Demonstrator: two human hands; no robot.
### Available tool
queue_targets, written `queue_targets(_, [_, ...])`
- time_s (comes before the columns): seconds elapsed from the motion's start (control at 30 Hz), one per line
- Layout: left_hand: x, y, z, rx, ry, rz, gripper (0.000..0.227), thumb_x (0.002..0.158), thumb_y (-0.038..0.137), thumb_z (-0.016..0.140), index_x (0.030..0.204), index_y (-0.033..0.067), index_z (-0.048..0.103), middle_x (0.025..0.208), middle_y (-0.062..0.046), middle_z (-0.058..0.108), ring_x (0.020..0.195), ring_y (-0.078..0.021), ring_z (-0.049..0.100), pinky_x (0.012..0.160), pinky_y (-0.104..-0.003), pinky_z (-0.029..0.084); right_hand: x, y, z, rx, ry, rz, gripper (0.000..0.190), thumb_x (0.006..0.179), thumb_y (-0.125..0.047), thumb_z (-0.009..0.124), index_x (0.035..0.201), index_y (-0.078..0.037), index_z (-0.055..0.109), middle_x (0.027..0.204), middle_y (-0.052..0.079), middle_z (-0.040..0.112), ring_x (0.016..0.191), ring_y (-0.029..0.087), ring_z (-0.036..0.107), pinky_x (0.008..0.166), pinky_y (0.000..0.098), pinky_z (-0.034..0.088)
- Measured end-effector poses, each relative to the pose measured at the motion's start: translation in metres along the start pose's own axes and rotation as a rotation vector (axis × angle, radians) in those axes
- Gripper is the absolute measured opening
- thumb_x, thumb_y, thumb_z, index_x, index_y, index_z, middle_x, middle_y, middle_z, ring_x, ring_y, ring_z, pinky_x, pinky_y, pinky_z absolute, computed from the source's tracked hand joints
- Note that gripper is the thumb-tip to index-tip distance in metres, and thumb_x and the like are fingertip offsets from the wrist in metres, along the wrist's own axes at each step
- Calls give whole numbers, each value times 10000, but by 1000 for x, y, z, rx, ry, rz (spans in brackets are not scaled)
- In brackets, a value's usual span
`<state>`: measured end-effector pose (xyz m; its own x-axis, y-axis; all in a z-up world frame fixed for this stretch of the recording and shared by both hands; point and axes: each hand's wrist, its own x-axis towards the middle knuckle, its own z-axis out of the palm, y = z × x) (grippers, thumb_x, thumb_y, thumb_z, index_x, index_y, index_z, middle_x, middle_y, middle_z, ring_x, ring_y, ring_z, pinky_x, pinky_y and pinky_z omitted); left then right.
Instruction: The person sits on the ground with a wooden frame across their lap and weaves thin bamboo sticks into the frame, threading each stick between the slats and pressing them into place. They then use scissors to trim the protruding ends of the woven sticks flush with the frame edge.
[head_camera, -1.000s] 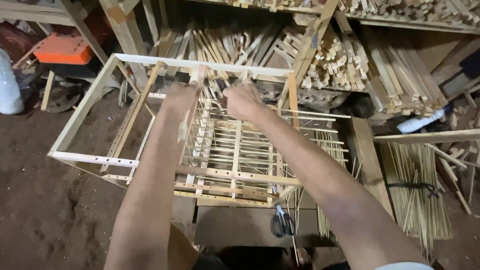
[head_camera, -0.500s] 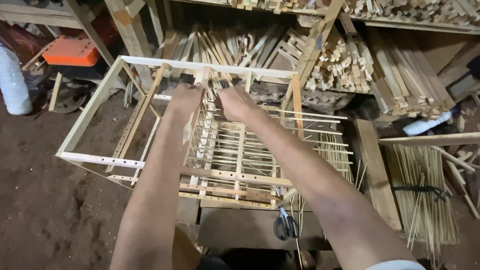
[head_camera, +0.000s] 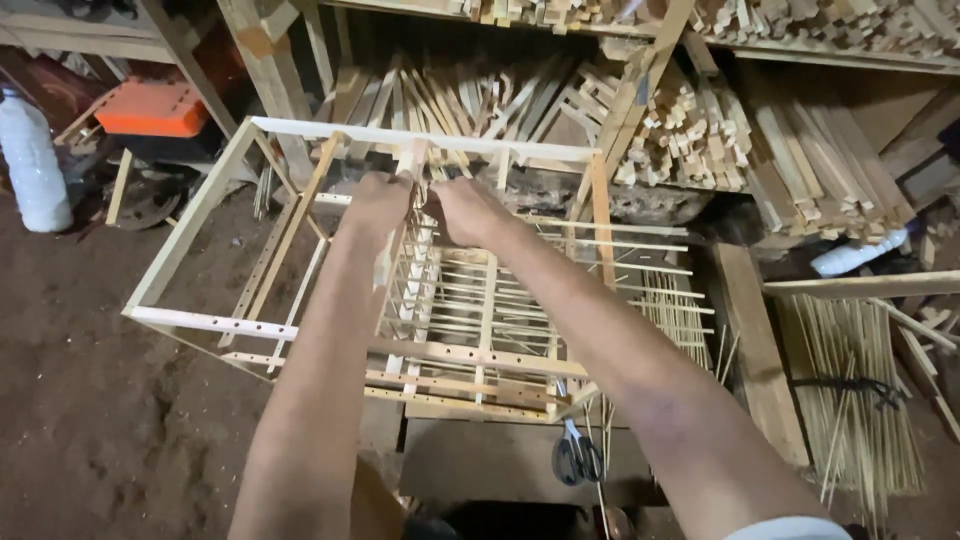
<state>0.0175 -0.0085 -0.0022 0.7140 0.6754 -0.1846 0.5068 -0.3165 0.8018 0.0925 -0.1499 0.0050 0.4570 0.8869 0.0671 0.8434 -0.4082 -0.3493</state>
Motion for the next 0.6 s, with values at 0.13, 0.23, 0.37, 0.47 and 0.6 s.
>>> queue_targets(0.13, [-3, 4, 0, -23, 13, 7, 549, 1020, 400, 435, 1343, 4, 635, 1342, -226, 653, 1333, -413, 562, 1097, -554, 461, 15, 3, 15, 57, -2, 34, 214, 910, -50, 531, 1036, -51, 704, 1105, 191, 745, 1093, 404, 700, 947, 489, 575])
queue_targets(0.23, [-13, 1, 0, -15, 44, 23, 531, 1013, 391, 445, 1303, 5, 665, 1289, -234, 675, 1298, -418, 587, 1081, -548, 470, 32, 16, 28, 41, -1, 64, 189, 911, -101, 560, 1003, -111, 724, 1107, 139, 753, 1096, 372, 705, 942, 468, 574])
queue_targets(0.37, [33, -24, 20, 171, 293, 191, 450, 973, 361, 535, 1105, -4, 765, 1025, -225, 758, 1071, -432, 706, 879, -546, 553, 7, 28, 4, 68, 77, 77, 251, 849, -64, 516, 927, -159, 734, 980, 103, 764, 1012, 349, 728, 923, 462, 584])
queue_targets(0.47, [-71, 31, 23, 106, 722, 789, 156, 927, 9, 707, 1048, -81, 747, 893, -283, 713, 888, -490, 683, 787, -508, 562, -41, 52, -35, 86, 240, 3, 202, 877, -43, 577, 924, -141, 747, 896, 125, 760, 944, 386, 735, 886, 514, 566])
queue_targets(0.6, [-177, 83, 70, -192, 445, 1145, 167, 947, -183, 606, 1052, -60, 646, 937, -112, 640, 786, -186, 558, 731, -296, 502, -141, 81, -110, 281, 283, 202, 243, 923, -22, 622, 1050, -167, 768, 1046, -3, 792, 579, 34, 602, 514, 164, 491])
